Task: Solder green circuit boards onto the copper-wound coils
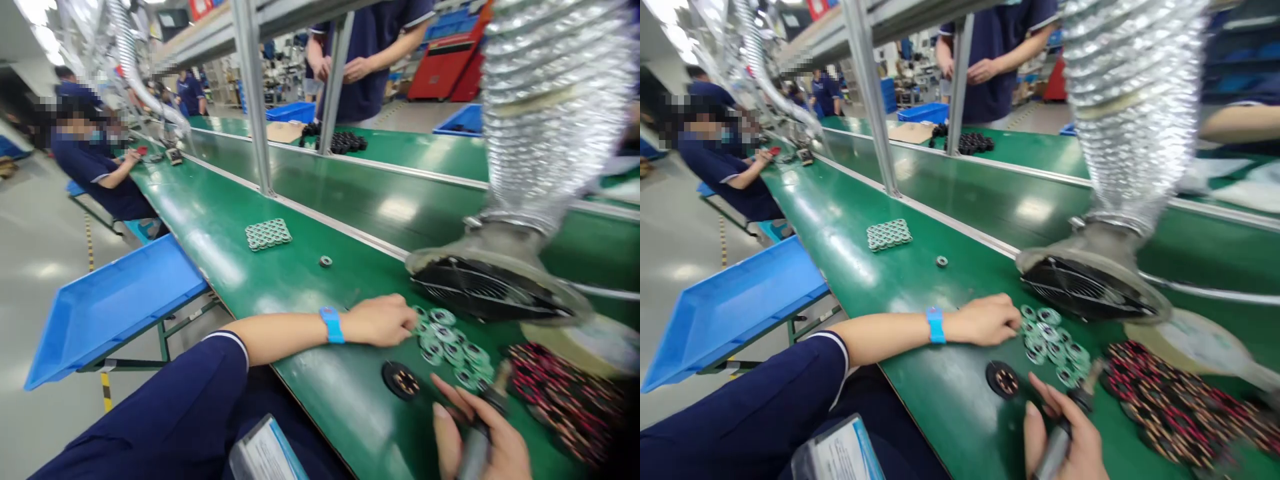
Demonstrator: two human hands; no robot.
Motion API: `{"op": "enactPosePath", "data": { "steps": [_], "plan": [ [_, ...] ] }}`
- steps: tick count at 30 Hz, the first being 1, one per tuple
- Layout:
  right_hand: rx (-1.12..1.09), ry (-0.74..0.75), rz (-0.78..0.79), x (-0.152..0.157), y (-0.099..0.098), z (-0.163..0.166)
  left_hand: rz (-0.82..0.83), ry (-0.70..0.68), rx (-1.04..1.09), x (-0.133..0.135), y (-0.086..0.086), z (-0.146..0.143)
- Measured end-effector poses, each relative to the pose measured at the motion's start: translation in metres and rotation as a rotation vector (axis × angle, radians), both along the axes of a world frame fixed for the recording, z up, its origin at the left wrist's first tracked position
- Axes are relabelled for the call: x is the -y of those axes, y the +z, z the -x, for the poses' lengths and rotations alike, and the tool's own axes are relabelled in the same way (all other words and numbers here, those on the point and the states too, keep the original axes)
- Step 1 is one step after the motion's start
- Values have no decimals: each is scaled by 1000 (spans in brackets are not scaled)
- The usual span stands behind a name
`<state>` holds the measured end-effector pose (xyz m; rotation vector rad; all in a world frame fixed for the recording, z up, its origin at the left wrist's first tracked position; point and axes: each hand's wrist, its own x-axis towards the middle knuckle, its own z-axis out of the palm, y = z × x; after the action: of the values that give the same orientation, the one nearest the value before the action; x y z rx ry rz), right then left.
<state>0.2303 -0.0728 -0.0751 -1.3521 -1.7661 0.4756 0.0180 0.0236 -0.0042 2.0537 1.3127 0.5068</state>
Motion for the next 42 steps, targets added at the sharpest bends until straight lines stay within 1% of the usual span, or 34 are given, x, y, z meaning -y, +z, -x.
{"op": "enactPosePath", "data": {
  "steps": [2, 3, 4, 7, 9, 12, 14, 16, 18, 21, 25, 29, 30, 32, 35, 37, 38, 40, 42],
  "plan": [
    [-26, 3, -50, 11, 24, 10, 81, 82, 148, 6, 4, 5],
    [-60, 6, -70, 14, 33, 14, 141, 122, 227, 10, 6, 7],
    [-118, 20, -98, 17, 39, 18, 219, 146, 312, 14, 8, 9],
    [-126, -14, -91, 24, 49, 27, 473, 141, 552, 31, 16, 13],
    [-138, -20, -82, 30, 57, 34, 598, 124, 672, 45, 26, 14],
    [-217, 36, -171, 37, 73, 48, 732, 110, 794, 68, 43, 12],
    [-183, 24, -271, 39, 83, 56, 794, 130, 893, 80, 51, 8],
    [-137, -1, -352, 38, 89, 61, 809, 152, 952, 88, 55, 4],
    [-93, -13, -379, 37, 91, 61, 791, 166, 974, 93, 56, 2],
    [-34, 18, -344, 37, 92, 56, 762, 147, 937, 96, 55, 1],
    [44, 102, -252, 38, 94, 52, 651, 107, 763, 95, 54, 1],
    [99, 72, -233, 37, 95, 51, 489, 55, 591, 89, 49, 0],
    [107, 59, -238, 36, 94, 48, 438, 28, 546, 87, 47, 2],
    [100, 26, -234, 34, 91, 39, 282, -35, 419, 81, 40, 6],
    [-5, -37, -177, 30, 83, 20, 15, -224, 109, 71, 27, 13],
    [-61, -48, -129, 29, 76, 9, -62, -345, -86, 67, 19, 14],
    [-74, -41, -112, 29, 73, 5, -70, -376, -142, 66, 16, 13],
    [-83, -9, -85, 30, 68, 3, -94, -376, -198, 67, 10, 9],
    [-96, 47, -59, 30, 64, 7, -163, -343, -227, 70, 5, 3]
  ]
}}
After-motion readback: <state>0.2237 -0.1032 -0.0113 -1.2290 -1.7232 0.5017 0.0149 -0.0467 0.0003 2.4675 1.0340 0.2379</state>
